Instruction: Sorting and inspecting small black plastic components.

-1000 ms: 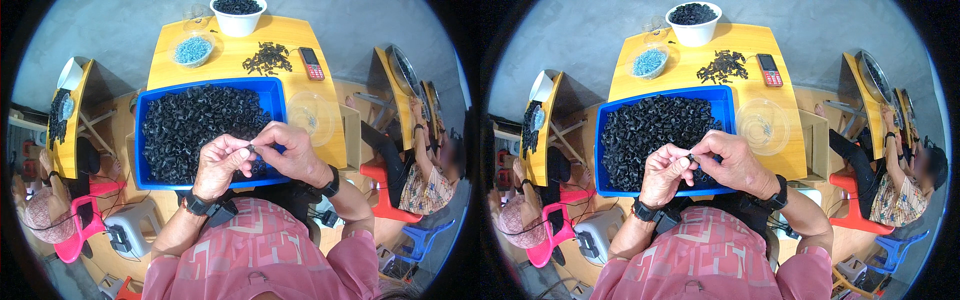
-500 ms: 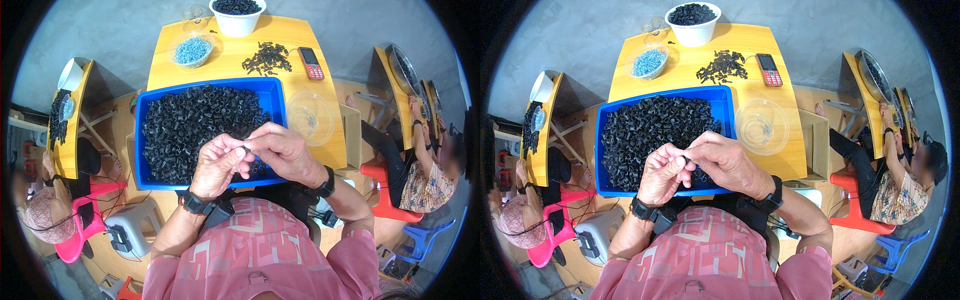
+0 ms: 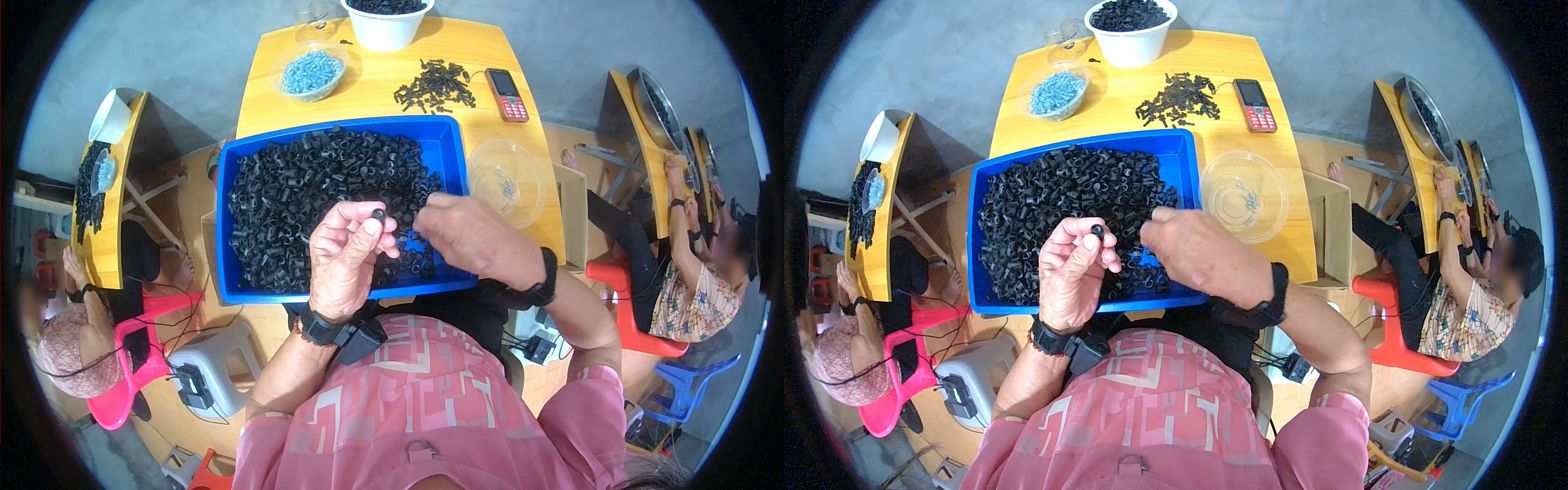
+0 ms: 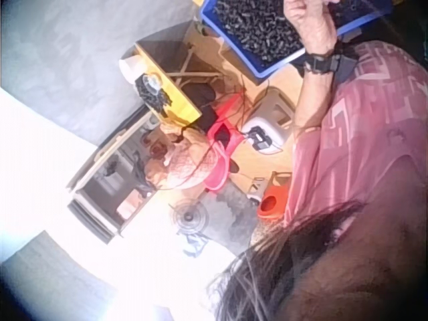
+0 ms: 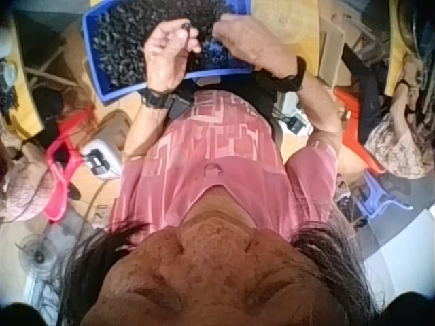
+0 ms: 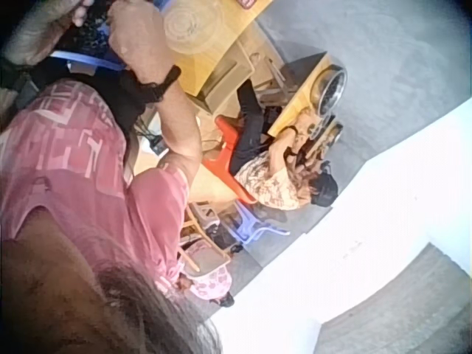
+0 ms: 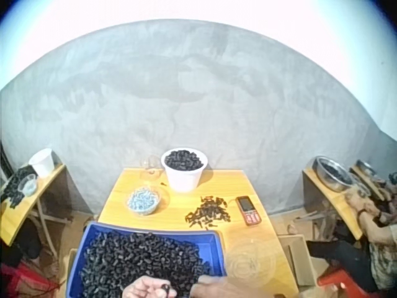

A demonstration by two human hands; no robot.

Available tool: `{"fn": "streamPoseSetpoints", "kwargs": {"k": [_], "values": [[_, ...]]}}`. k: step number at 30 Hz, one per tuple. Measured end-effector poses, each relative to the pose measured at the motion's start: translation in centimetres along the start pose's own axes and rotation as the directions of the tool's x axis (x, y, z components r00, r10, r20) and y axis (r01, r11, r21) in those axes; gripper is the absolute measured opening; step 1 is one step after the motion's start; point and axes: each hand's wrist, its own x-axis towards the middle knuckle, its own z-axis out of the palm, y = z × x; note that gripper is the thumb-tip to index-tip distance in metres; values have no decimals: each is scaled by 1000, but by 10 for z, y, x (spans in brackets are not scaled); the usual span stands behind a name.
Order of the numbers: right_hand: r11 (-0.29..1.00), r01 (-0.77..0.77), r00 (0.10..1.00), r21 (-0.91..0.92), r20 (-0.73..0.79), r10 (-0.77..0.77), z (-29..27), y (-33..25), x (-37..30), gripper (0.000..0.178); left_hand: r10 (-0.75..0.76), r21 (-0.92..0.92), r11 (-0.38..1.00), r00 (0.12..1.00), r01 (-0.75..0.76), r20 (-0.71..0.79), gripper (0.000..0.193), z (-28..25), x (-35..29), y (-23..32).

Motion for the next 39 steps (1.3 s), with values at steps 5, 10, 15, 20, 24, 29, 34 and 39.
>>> {"fn": "streamPoseSetpoints", "kwargs": {"k": [5,10,15,20,24,29,34,39], "values": [[982,61,991,-181,130,-38,10,-3,3,7,0,6,1000,1000,0,11,16,3,0,-1],[966,144,988,-217,83,-129,9,-8,2,8,-38,22,999,999,38,4,16,3,0,-1],[968,136,989,-209,91,-119,10,-11,-3,9,-35,19,999,999,35,1,16,4,1,-1],[981,61,998,-182,36,-55,17,-2,0,7,-26,17,1000,1000,26,13,15,2,2,-2],[981,52,996,-184,87,-37,12,-3,1,10,-36,17,999,999,36,8,16,3,1,-1],[998,32,997,46,-72,-28,9,4,4,8,-43,38,998,999,43,6,16,3,1,-2],[755,-19,931,656,-263,252,3,1,5,12,-61,83,995,998,60,3,18,3,0,-3],[776,38,939,630,-288,188,10,-2,7,13,-71,148,986,997,75,-32,15,9,0,-1]]}}
